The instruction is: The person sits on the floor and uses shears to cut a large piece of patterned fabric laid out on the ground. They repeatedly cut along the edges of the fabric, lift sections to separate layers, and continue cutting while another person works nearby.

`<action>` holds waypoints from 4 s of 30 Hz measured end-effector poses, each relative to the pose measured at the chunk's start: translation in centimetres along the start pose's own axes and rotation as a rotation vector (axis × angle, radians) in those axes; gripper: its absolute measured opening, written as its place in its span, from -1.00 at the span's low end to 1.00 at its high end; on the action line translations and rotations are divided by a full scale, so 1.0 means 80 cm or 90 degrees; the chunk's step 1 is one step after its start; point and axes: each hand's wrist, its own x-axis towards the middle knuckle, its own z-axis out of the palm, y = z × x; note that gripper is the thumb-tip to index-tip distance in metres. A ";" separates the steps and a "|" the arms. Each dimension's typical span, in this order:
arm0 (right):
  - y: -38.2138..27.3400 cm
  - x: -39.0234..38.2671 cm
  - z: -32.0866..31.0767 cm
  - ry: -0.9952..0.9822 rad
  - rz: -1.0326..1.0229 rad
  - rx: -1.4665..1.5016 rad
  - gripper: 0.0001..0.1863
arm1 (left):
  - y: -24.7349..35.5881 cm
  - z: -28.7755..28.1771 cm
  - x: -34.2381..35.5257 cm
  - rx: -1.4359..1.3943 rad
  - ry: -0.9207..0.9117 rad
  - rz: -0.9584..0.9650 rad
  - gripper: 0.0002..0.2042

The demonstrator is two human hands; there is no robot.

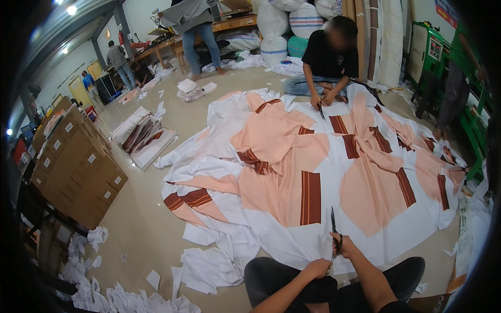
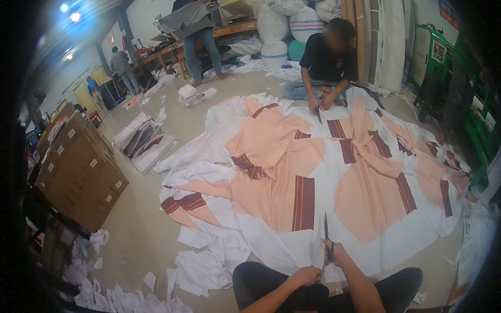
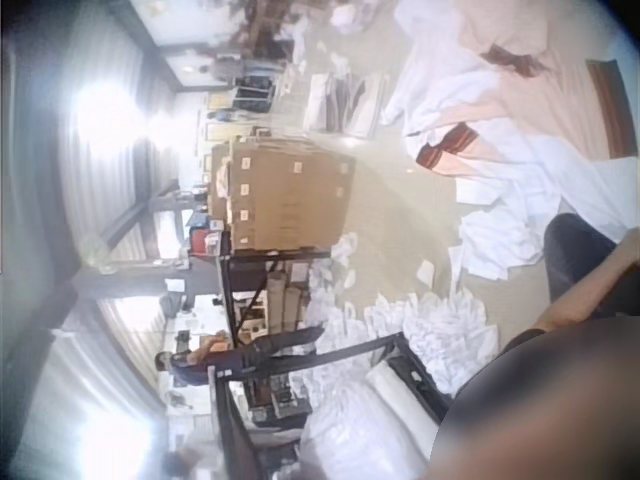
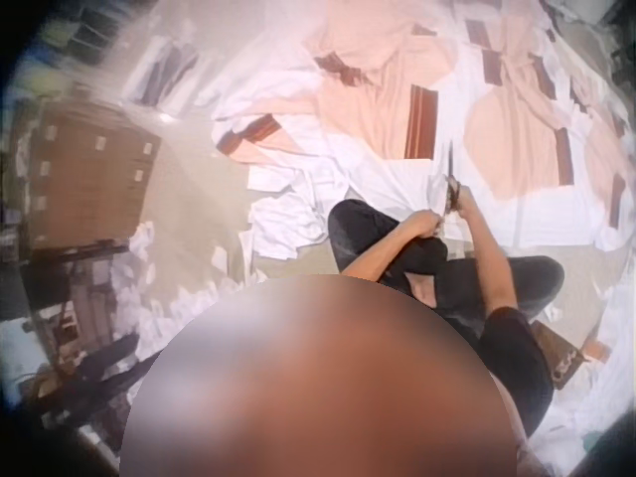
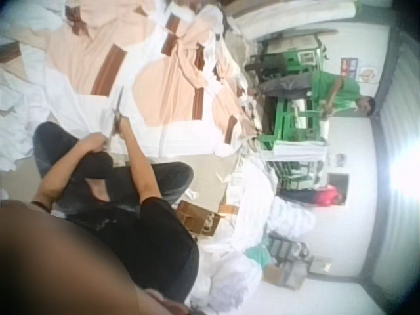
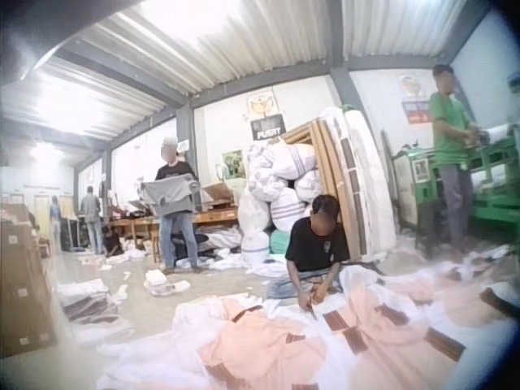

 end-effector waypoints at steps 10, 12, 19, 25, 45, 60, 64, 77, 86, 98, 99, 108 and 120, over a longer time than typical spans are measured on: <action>-0.012 0.048 0.007 -0.042 -0.033 -0.009 -0.49 | 0.001 0.002 -0.005 -0.005 0.036 -0.022 -0.79; -0.026 0.049 0.009 -0.042 -0.039 0.055 -0.49 | 0.004 -0.001 -0.006 -0.014 0.010 -0.015 -0.78; -0.058 0.057 0.034 0.006 0.038 0.026 -0.48 | 0.015 -0.016 -0.007 -0.002 0.011 -0.024 -0.62; -0.086 0.096 0.034 -0.077 -0.078 0.067 -0.48 | 0.013 -0.010 -0.006 0.001 0.014 -0.030 -0.58; -0.181 0.191 0.025 -0.011 -0.025 0.118 -0.42 | 0.006 0.007 -0.009 -0.047 0.065 -0.069 -0.60; -0.226 0.261 0.007 0.011 -0.049 0.143 -0.43 | 0.014 -0.012 -0.008 -0.087 0.028 -0.114 -0.50; -0.250 0.286 0.007 -0.024 -0.078 0.148 -0.47 | 0.014 -0.013 -0.004 -0.064 -0.012 -0.152 -0.48; -0.089 0.042 -0.080 0.490 -0.530 -0.722 -0.39 | -0.120 -0.150 0.042 0.243 0.438 -0.254 -0.26; 0.039 -0.090 -0.134 0.382 -0.272 -0.660 -0.22 | -0.125 -0.101 -0.006 0.167 -0.006 -0.459 -0.26; 0.057 -0.156 -0.082 0.538 -0.118 -0.563 -0.16 | -0.113 -0.091 -0.030 0.214 -0.044 -0.416 -0.44; 0.051 -0.150 -0.079 0.540 -0.160 -0.546 -0.17 | -0.112 -0.096 -0.026 0.229 -0.007 -0.399 -0.42; 0.057 -0.123 -0.083 0.474 -0.167 -0.605 -0.19 | -0.125 -0.071 -0.018 0.210 0.064 -0.445 -0.26; 0.052 -0.106 -0.064 0.470 -0.281 -0.543 -0.25 | -0.065 -0.094 -0.010 0.324 0.320 -0.204 -0.35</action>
